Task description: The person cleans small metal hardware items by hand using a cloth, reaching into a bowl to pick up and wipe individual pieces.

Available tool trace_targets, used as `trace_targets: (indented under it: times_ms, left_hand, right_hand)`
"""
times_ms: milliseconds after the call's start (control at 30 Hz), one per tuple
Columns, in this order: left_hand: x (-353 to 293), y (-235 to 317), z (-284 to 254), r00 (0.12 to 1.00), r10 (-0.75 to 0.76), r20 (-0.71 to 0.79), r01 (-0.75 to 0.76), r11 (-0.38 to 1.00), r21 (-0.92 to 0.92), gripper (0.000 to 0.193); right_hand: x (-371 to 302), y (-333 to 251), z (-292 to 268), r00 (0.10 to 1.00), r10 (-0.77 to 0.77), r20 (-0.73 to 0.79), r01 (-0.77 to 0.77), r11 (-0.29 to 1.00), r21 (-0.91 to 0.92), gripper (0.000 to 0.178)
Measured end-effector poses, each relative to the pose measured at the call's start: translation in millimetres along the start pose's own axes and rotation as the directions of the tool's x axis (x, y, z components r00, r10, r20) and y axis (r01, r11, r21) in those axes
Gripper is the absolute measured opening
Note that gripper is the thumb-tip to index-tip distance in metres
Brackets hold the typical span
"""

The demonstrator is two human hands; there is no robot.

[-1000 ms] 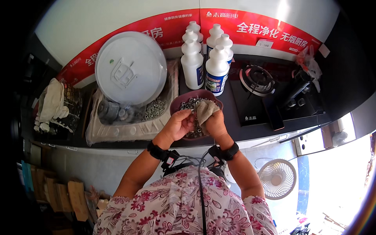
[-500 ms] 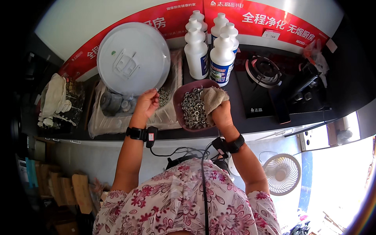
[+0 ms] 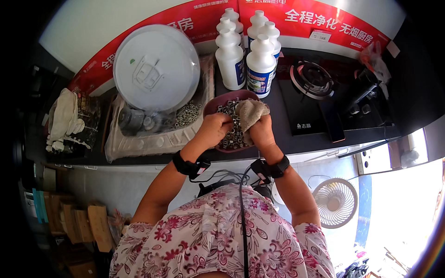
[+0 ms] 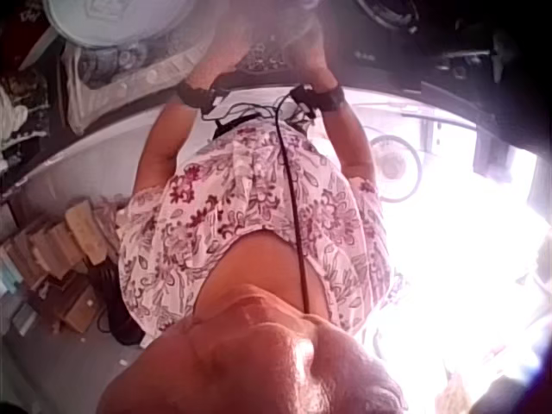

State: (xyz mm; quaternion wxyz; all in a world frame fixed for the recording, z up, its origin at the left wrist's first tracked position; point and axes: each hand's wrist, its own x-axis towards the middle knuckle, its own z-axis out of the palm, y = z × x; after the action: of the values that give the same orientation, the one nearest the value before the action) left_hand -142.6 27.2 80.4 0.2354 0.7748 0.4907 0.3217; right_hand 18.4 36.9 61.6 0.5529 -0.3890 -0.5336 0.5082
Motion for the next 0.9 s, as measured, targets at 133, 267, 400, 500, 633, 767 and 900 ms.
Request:
trace_targets:
  times_ms: [133,267,400,500,633,767,900]
  left_hand:
    - [-2,-4,17,0.987,-0.103,0.123,0.067,0.961,0.268,0.012]
    - [-1,-2,20,0.981,-0.143,0.132,0.091,0.936,0.340,0.015]
    - [2,-2,19,0.976,-0.172,0.136,0.119,0.937,0.329,0.016]
    - [3,-6,20,0.972,-0.183,0.147,0.126,0.935,0.332,0.018]
    - [0,-6,20,0.979,-0.165,0.119,0.119,0.941,0.318,0.017]
    - [0,-4,18,0.990,-0.106,-0.092,0.110,0.993,0.044,0.013]
    - [3,4,2,0.896,-0.372,0.241,0.413,0.505,-0.758,0.016]
  right_hand:
    - [0,-1,0,1.000,-0.024,0.009,0.024,1.000,-0.018,0.027]
    - [1,7,-2,0.999,-0.042,-0.027,0.042,0.999,0.010,0.030]
    - [-1,-2,1,0.998,0.024,-0.059,-0.022,0.999,0.029,0.027]
    - [-2,-6,2,0.999,0.012,-0.043,-0.013,0.999,-0.032,0.027]
    - [-2,-1,0,0.999,0.034,-0.038,-0.034,0.999,-0.023,0.026]
    - [-3,-1,2,0.999,-0.030,-0.037,0.028,0.998,-0.049,0.028]
    - [-6,-7,1,1.000,-0.003,-0.016,0.001,0.996,-0.086,0.025]
